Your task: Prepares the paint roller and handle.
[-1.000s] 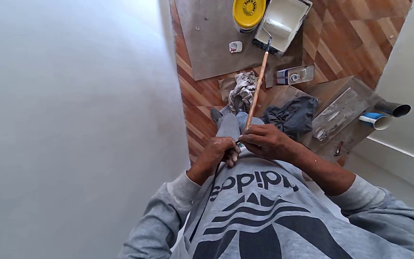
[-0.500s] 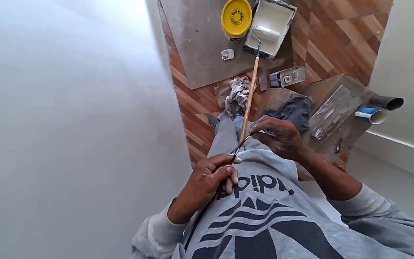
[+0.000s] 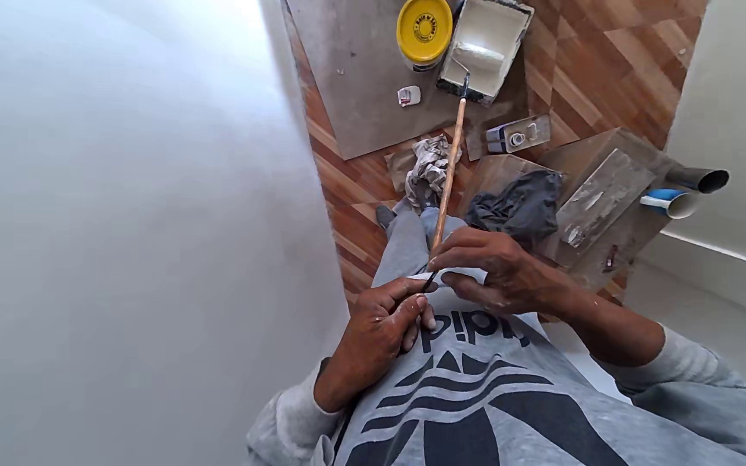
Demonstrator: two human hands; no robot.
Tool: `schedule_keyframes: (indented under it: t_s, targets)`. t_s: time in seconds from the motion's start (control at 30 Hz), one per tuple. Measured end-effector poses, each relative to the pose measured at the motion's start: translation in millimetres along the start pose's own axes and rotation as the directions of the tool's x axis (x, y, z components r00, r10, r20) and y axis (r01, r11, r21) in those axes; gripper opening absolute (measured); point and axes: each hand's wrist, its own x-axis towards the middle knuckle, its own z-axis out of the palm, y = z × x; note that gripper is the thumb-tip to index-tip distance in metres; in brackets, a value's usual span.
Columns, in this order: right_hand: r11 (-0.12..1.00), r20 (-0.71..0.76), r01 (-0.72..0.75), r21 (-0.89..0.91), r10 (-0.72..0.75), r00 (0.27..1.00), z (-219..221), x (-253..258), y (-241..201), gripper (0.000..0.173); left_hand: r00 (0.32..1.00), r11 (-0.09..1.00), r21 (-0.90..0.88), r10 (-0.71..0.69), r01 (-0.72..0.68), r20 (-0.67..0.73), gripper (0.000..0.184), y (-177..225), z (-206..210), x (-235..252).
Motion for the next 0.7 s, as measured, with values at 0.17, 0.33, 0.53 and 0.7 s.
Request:
schedule_keyframes:
  t_s: [0.17,0.33,0.53,0.7]
  targets:
    - [0.991,-0.056,-0.046,-0.124,0.04,0.998,20,5,-16,0.015,0.983,0.967,0.244,0.108,-0.07,-0.146,0.017,-4,16,-2]
    - [0.968,-0.031,-0.085,-0.237,0.08,0.996,24,2,-25,0.012,0.961,0.881,0.437,0.254,-0.182,-0.111,0.02,-13,20,-3]
    - [0.982,0.097,-0.129,0.14,0.116,0.988,12,-5,0,0.015,0.991,0.971,0.201,0.134,-0.13,-0.003,0.02,-12,17,-3]
    - [0.944,0.151,-0.193,0.268,0.157,0.976,3,-12,4,0.022,0.999,0.998,0.037,0.042,-0.041,-0.017,0.025,-12,14,0]
